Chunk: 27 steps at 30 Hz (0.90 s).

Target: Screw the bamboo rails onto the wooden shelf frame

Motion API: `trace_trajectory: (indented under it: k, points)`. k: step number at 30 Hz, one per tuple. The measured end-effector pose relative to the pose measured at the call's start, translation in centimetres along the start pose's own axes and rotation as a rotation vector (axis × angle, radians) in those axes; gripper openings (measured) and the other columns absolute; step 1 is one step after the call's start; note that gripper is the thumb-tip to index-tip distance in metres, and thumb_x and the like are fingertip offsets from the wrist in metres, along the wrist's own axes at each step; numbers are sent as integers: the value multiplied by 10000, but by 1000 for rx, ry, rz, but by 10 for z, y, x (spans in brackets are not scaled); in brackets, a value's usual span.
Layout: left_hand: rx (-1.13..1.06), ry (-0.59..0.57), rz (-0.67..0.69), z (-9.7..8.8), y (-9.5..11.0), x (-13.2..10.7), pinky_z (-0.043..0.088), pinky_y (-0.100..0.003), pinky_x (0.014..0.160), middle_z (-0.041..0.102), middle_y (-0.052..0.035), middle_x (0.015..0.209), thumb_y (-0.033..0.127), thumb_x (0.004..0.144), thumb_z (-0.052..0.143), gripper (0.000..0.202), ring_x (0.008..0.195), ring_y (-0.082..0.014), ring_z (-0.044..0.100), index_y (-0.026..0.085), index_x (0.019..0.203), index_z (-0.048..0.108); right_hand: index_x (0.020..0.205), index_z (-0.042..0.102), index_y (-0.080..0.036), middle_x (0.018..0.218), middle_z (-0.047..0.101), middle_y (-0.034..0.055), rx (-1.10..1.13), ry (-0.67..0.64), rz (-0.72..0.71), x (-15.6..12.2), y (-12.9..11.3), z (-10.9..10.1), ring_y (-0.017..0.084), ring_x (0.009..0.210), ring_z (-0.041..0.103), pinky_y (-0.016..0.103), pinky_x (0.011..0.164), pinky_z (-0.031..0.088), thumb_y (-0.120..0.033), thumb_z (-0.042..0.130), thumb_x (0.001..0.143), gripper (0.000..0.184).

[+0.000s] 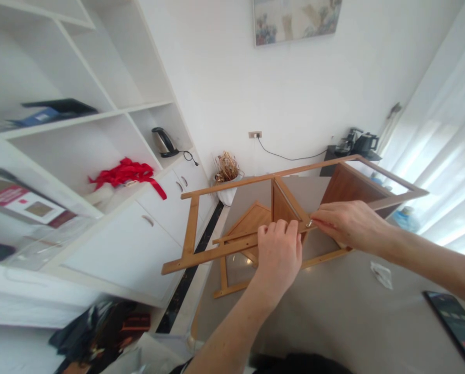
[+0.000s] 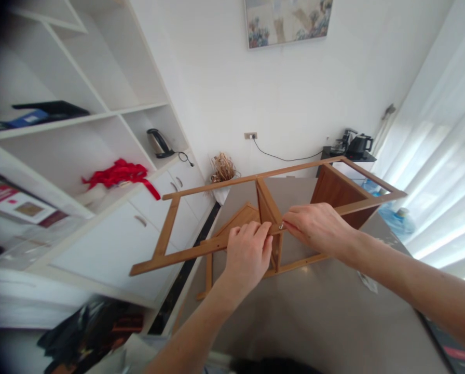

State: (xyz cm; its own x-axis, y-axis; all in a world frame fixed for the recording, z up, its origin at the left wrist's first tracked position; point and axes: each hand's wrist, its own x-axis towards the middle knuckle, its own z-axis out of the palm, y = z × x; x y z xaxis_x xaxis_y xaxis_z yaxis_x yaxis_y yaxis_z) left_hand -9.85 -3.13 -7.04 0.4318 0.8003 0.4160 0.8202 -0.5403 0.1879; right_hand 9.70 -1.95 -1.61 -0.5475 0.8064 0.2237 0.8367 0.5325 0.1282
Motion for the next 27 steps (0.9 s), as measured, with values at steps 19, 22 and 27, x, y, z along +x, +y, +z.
trace_trajectory:
  k: [19, 22, 27]
  points:
    - [-77, -32, -34, 0, -6, 10, 394, -380, 748, 635, -48, 893, 275, 949, 432, 204, 853, -227, 583, 197, 1052, 590, 790, 638, -157, 734, 638, 63, -160, -228, -395, 34, -3, -17, 171, 624, 542, 297, 539, 248, -87, 543, 831, 125]
    - [-87, -56, -45, 0, -8, 12, 397, -378, 739, 639, -47, 874, 287, 947, 438, 200, 840, -231, 587, 186, 1025, 592, 776, 630, -172, 716, 639, 50, -134, -266, -353, 37, -1, -16, 171, 626, 550, 296, 533, 246, -93, 540, 822, 129]
    - [-100, -70, -71, 0, -6, 12, 401, -374, 764, 637, -53, 876, 286, 943, 449, 188, 847, -226, 592, 179, 975, 601, 723, 607, -185, 685, 652, 38, -100, -364, -182, 41, -2, -18, 153, 597, 566, 284, 510, 225, -165, 501, 845, 163]
